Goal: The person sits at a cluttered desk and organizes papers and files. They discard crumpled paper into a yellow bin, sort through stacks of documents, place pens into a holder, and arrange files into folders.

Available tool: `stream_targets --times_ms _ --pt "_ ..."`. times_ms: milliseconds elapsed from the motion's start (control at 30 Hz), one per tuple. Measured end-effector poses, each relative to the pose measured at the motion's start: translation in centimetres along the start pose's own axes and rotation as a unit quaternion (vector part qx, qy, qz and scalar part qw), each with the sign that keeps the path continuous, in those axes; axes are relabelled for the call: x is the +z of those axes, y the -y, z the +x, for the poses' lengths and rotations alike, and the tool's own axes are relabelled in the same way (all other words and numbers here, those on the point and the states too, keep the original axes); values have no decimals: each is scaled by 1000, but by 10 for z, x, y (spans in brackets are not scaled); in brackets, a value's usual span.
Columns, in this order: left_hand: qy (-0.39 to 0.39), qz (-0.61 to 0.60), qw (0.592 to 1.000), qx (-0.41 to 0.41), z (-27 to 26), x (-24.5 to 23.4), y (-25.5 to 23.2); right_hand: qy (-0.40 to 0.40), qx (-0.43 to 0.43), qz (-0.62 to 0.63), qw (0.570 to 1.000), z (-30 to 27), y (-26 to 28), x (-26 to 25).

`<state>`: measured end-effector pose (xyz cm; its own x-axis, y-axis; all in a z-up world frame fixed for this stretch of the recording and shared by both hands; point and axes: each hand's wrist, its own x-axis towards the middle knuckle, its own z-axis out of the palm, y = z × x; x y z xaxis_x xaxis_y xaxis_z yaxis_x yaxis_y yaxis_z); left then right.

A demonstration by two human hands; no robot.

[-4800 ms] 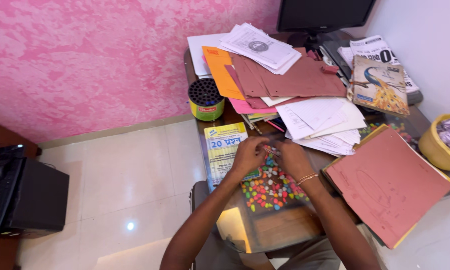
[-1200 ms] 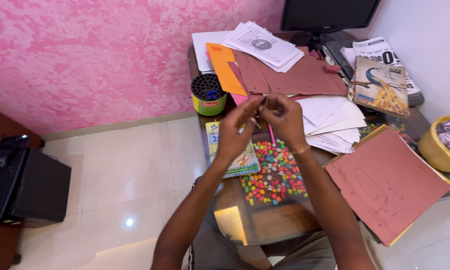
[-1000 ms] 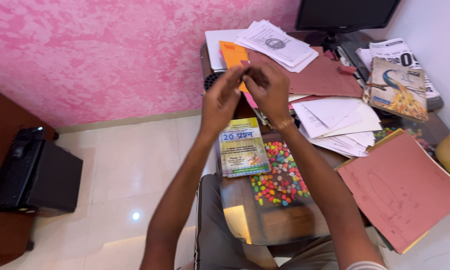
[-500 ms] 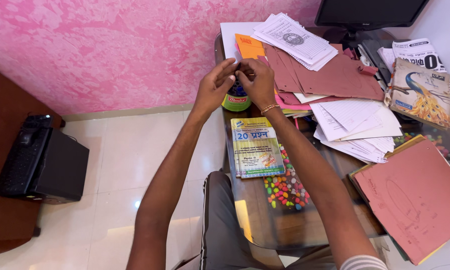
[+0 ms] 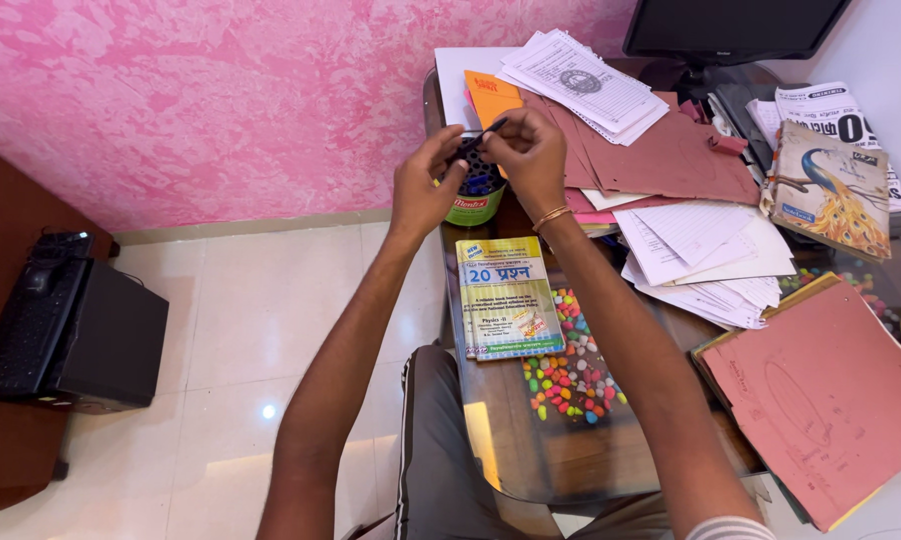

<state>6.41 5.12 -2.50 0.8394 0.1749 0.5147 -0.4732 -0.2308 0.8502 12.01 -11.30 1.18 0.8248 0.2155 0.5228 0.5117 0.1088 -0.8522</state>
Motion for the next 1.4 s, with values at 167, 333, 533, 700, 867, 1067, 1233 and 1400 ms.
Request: stream_targets --times_ms 167,333,533,700,867,1067,1233,1400 --pt "-109 111 988 12 6 -9 0 -40 61 127 989 4 3 -3" --pt "-48 -203 969 -135 16 -16 0 -22 123 184 975 5 -7 -6" --pt "-119 -8 993 22 23 -20 -29 15 -89 -287 954 0 -12 -8" --pt "-72 160 973 150 23 -9 -43 88 -150 -279 944 -2 -13 2" --pt "-64 220 959 168 22 2 -40 75 -147 -287 944 -1 -21 11" --pt "-47 170 973 149 24 3 -31 60 -158 -324 931 -1 -27 9" --pt "-46 168 976 133 22 6 -24 69 -144 -366 917 -1 -29 9" --pt "-76 136 984 83 12 10 -35 93 -137 -341 925 -8 -16 -4"
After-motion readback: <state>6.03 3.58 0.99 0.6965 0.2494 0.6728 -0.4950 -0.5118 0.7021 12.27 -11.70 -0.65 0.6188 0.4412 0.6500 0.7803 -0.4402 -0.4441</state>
